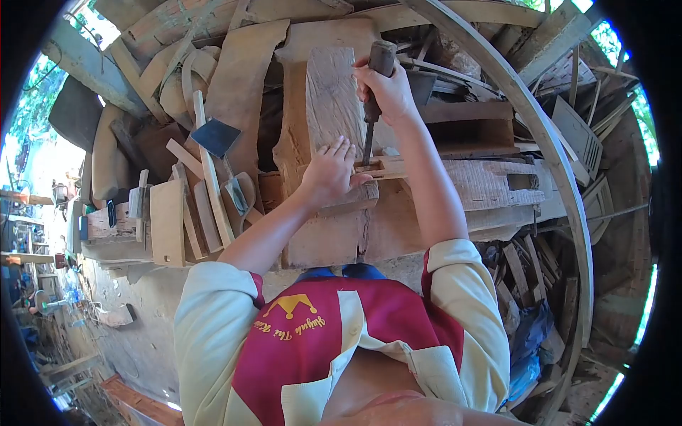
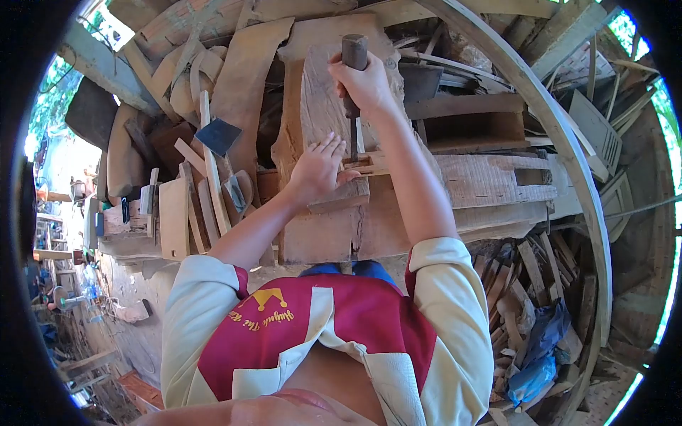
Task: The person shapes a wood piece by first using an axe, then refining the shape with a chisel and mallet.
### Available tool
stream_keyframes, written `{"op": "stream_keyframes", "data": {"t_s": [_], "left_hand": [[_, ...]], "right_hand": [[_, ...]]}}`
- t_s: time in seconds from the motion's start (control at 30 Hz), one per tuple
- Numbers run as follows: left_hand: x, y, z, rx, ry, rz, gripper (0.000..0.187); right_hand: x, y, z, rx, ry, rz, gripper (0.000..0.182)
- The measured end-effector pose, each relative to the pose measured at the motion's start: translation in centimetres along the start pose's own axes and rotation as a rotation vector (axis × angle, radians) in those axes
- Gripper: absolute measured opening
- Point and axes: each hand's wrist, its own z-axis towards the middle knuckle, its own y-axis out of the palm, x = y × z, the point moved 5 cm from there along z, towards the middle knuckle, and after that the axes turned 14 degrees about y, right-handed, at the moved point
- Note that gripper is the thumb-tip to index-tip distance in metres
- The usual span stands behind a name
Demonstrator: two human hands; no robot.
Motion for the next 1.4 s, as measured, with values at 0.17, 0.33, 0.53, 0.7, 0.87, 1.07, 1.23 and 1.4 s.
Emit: {"op": "stream_keyframes", "data": {"t_s": [0.17,0.33,0.53,0.7,0.87,1.07,1.23,1.4], "left_hand": [[0.3,0.2,-0.5,0.055,0.018,-0.021,0.073],[0.3,0.2,-0.3,0.023,0.002,-0.064,0.071],[0.1,-0.5,-0.4,0.075,-0.008,-0.091,0.071],[0.0,-0.6,-0.4,0.152,-0.008,-0.115,0.072],[-0.2,-0.2,-0.6,0.172,-0.031,-0.107,0.074],[-0.3,-0.2,-0.4,0.146,-0.057,-0.130,0.077],[-0.2,0.1,-0.5,0.114,-0.073,-0.156,0.081],[-0.1,-0.4,-0.7,0.157,-0.075,-0.150,0.073]], "right_hand": [[1.0,-4.5,0.8,0.164,0.021,0.149,0.021],[2.4,-8.2,-0.3,0.274,0.076,0.393,0.018],[0.9,-6.6,-3.8,0.133,-0.173,0.440,0.015],[0.7,-7.0,-7.3,0.087,-0.335,0.493,0.009],[0.5,-7.6,-7.8,0.127,-0.372,0.463,0.007],[-0.2,-5.7,-7.7,0.095,-0.355,0.394,0.008],[-0.4,-3.7,-7.5,0.190,-0.320,0.162,0.007],[-0.7,-1.5,-6.2,0.229,-0.253,-0.014,0.011]]}}
